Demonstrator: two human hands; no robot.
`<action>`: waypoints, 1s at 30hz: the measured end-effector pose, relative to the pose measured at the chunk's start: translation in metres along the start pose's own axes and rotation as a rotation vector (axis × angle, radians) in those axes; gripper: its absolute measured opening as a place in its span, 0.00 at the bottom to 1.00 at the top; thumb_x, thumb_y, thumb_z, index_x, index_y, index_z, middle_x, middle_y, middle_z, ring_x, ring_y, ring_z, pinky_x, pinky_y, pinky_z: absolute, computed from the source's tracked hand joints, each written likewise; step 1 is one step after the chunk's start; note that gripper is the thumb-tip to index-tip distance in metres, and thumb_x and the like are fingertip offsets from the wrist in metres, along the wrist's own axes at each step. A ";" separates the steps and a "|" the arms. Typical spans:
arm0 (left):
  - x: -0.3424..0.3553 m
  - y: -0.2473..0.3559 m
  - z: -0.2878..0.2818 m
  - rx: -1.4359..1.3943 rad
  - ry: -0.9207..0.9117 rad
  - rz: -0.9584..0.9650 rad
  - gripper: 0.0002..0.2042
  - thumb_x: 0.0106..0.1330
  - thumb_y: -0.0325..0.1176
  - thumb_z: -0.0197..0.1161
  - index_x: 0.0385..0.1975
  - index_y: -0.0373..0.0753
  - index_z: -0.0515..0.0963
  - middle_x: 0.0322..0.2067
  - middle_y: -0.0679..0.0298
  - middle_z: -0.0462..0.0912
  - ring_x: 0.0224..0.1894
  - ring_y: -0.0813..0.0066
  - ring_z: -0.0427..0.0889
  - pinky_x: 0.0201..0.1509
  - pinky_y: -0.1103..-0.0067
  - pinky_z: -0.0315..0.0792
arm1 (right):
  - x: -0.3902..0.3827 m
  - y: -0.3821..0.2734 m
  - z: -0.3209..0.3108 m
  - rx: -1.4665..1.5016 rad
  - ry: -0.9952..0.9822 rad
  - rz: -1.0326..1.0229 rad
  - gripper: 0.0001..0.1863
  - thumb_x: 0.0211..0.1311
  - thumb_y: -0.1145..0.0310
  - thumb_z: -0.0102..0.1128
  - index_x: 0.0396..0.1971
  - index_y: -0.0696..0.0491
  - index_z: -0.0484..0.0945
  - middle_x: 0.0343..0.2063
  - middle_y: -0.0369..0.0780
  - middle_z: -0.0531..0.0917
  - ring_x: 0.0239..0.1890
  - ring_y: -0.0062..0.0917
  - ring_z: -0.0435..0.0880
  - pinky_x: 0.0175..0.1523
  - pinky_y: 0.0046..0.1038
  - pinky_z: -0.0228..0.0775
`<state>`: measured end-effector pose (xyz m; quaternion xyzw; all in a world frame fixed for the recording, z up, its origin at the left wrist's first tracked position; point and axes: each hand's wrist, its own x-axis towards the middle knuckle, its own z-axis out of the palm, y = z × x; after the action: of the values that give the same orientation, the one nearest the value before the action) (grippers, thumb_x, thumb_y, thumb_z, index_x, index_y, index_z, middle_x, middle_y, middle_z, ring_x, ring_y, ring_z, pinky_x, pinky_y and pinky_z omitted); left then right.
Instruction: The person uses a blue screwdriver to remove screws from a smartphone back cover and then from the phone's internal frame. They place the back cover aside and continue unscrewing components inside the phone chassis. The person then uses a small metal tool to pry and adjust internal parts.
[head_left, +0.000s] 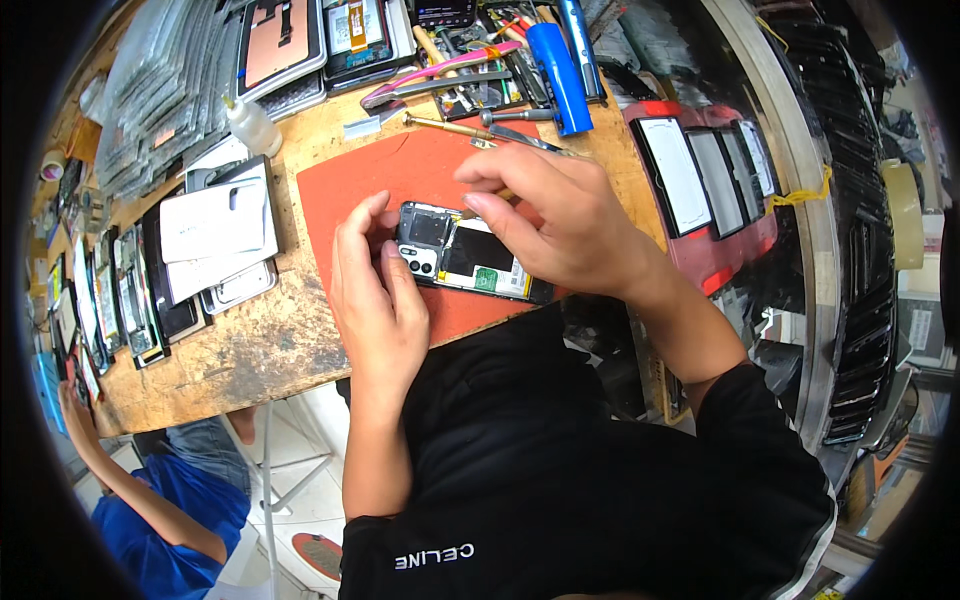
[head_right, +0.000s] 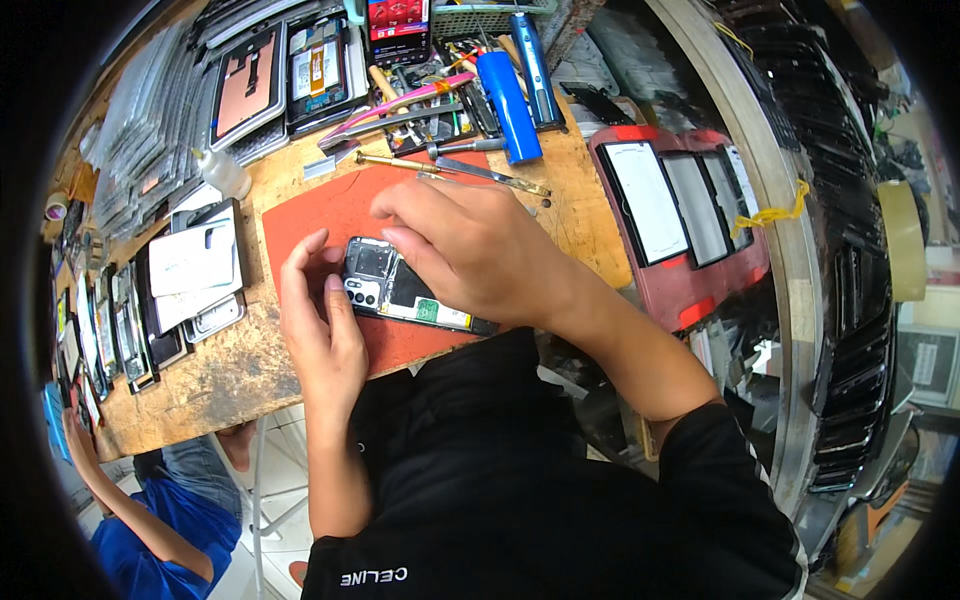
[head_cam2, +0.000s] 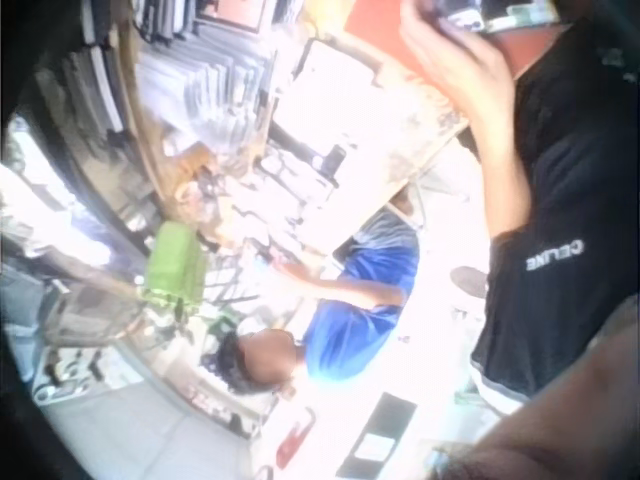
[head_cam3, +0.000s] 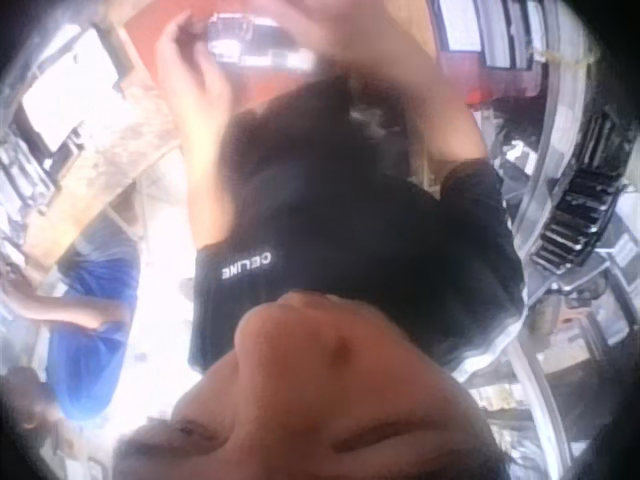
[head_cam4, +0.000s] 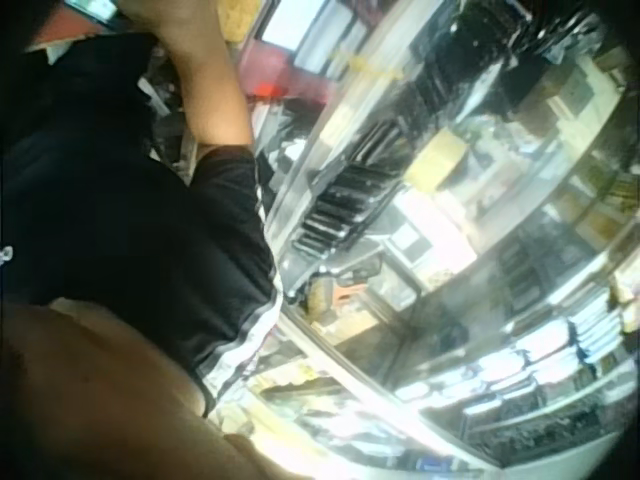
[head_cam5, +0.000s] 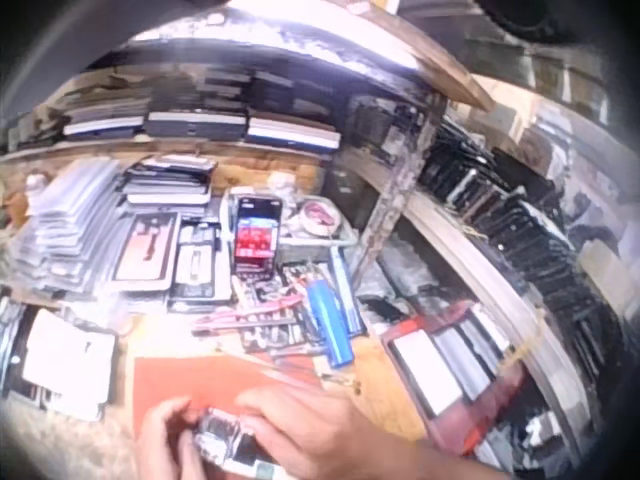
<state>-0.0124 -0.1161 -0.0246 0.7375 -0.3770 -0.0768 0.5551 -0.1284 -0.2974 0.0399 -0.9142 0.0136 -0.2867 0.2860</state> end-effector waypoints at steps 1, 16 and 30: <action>-0.001 0.001 0.000 0.011 0.017 0.005 0.20 0.76 0.15 0.53 0.65 0.32 0.75 0.50 0.51 0.84 0.54 0.56 0.86 0.62 0.66 0.79 | 0.004 0.002 0.002 0.006 -0.009 -0.017 0.11 0.68 0.80 0.71 0.48 0.60 0.82 0.38 0.42 0.90 0.37 0.28 0.94 0.37 0.27 0.86; -0.005 -0.002 -0.008 -0.182 -0.056 -0.135 0.21 0.76 0.21 0.60 0.68 0.31 0.73 0.53 0.50 0.85 0.56 0.61 0.87 0.62 0.68 0.80 | 0.044 -0.005 -0.007 -0.294 -0.465 0.007 0.12 0.70 0.76 0.67 0.51 0.58 0.84 0.32 0.44 0.87 0.32 0.38 0.91 0.34 0.37 0.79; 0.012 0.009 -0.001 0.128 -0.054 0.055 0.06 0.69 0.21 0.65 0.43 0.33 0.78 0.40 0.51 0.80 0.44 0.47 0.80 0.52 0.59 0.74 | 0.044 0.001 -0.007 0.112 -0.421 -0.154 0.11 0.64 0.77 0.62 0.45 0.54 0.73 0.37 0.42 0.83 0.42 0.42 0.84 0.52 0.42 0.69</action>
<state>-0.0077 -0.1233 -0.0126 0.7585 -0.4163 -0.0570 0.4982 -0.0952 -0.3100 0.0662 -0.9349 -0.1322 -0.1111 0.3099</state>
